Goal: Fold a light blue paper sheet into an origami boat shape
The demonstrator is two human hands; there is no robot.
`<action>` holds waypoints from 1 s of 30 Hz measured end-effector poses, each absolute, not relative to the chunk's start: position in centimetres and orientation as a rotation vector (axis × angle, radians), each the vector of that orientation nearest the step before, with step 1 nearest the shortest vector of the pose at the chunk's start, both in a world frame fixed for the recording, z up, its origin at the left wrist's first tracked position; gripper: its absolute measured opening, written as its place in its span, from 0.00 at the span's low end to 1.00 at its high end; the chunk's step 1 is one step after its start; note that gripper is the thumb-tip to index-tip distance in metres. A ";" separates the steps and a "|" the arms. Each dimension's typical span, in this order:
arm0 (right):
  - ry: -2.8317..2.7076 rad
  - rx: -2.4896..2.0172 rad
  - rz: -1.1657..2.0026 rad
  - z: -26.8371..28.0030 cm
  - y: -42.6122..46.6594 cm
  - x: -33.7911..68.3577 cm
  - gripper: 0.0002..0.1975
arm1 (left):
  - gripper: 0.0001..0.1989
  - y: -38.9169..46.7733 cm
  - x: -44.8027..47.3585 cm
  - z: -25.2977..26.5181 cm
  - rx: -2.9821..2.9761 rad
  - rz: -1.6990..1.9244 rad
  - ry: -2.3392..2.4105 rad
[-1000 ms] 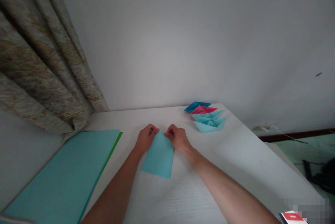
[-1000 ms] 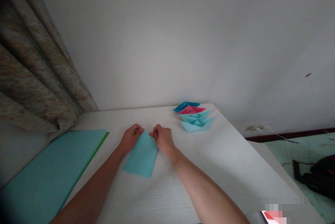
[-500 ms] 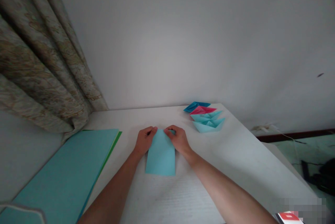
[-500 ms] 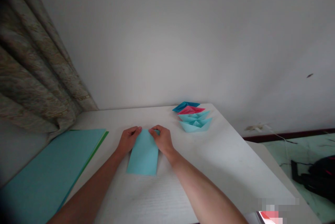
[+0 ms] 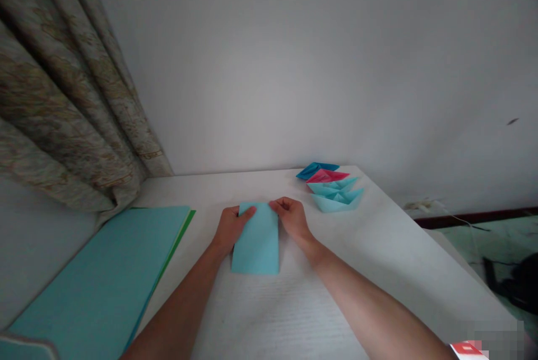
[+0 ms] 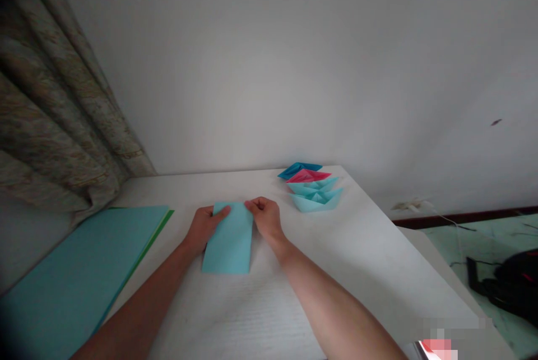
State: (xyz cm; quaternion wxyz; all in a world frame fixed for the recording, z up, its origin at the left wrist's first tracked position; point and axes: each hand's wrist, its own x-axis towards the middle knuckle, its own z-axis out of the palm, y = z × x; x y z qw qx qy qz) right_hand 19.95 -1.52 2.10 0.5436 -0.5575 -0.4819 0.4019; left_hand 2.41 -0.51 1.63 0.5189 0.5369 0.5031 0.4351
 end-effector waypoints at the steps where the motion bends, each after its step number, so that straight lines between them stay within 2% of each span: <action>1: -1.126 -1.307 0.989 2.2 -1.6 19.9 0.17 | 0.25 -0.6 2.5 1.6 1.242 1.038 1.208; 5: -1.099 -1.306 1.035 2.4 -1.8 19.6 0.21 | 0.24 -0.9 3.0 1.8 1.098 1.126 1.165; 12: -1.148 -1.325 1.124 2.4 -2.3 19.3 0.17 | 0.23 -0.5 2.8 1.8 0.862 1.257 1.138; 21: -1.375 -1.287 1.136 2.4 -2.3 19.9 0.15 | 0.22 0.5 0.9 3.2 0.804 1.170 1.027; 26: -1.558 -1.253 1.322 3.3 -2.9 20.6 0.12 | 0.19 0.1 -0.9 3.5 1.049 0.715 0.917; 30: -1.654 -1.228 1.388 3.5 -3.0 20.8 0.12 | 0.13 -0.3 -0.6 3.1 1.222 0.639 0.889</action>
